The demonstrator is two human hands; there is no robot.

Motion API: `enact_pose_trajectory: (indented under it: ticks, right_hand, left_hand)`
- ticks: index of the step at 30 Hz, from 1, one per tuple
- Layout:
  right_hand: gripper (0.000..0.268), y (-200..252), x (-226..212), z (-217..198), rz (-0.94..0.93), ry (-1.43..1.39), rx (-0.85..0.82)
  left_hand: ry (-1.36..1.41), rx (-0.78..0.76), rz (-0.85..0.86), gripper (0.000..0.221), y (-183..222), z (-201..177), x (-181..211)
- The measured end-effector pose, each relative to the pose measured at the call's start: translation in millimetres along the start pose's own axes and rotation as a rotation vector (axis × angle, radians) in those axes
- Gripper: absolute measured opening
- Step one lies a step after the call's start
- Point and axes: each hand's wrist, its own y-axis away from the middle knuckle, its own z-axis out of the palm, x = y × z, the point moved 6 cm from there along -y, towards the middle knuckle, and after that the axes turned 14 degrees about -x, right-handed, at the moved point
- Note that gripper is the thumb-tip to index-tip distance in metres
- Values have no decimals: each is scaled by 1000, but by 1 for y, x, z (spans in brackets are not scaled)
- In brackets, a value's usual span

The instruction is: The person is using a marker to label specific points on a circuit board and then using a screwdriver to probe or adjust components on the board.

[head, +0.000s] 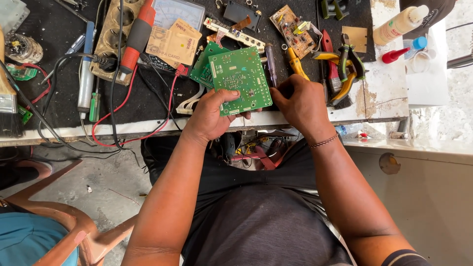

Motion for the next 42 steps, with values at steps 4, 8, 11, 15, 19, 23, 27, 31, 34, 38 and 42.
enact_pose_trajectory:
  ticks: [4, 8, 11, 15, 19, 23, 27, 31, 34, 38, 42]
  right_hand:
    - [26, 6, -19, -14, 11, -249, -89]
    - [23, 18, -15, -15, 11, -416, -113]
    - [17, 20, -5, -14, -194, -756, -29]
    - [17, 30, -10, -16, -346, -994, 99]
    - [21, 31, -10, -7, -379, -925, 108]
    - [15, 40, -21, -9, -440, -658, 148]
    - [20, 44, -23, -4, -395, -657, 136]
    - [21, 43, -14, -1, -387, -585, 130]
    - [31, 44, -18, -4, -345, -622, 26]
    - [35, 45, -15, -1, -328, -591, 14]
    - [28, 47, -18, -2, -406, -537, 19]
  left_hand:
    - [-18, -40, 1, 32, -1, -10, -4]
    - [-53, -79, 9, 32, -6, -38, -19]
    - [-151, -86, -18, 37, -17, -76, -36]
    - [-309, -93, -12, 40, -15, -31, -22]
    - [-561, -43, -76, 43, -15, -12, -20]
    - [-702, 52, -131, 45, -12, 1, -1]
    - [-1037, 198, -247, 47, -13, 45, 30]
    - [-1570, 323, -338, 61, -14, 38, 31]
    - [-1834, 413, -289, 112, -4, 59, 36]
    - [-2246, 438, 10, 105, 8, 68, 32]
    - [-2247, 201, 38, 73, 5, 57, 8]
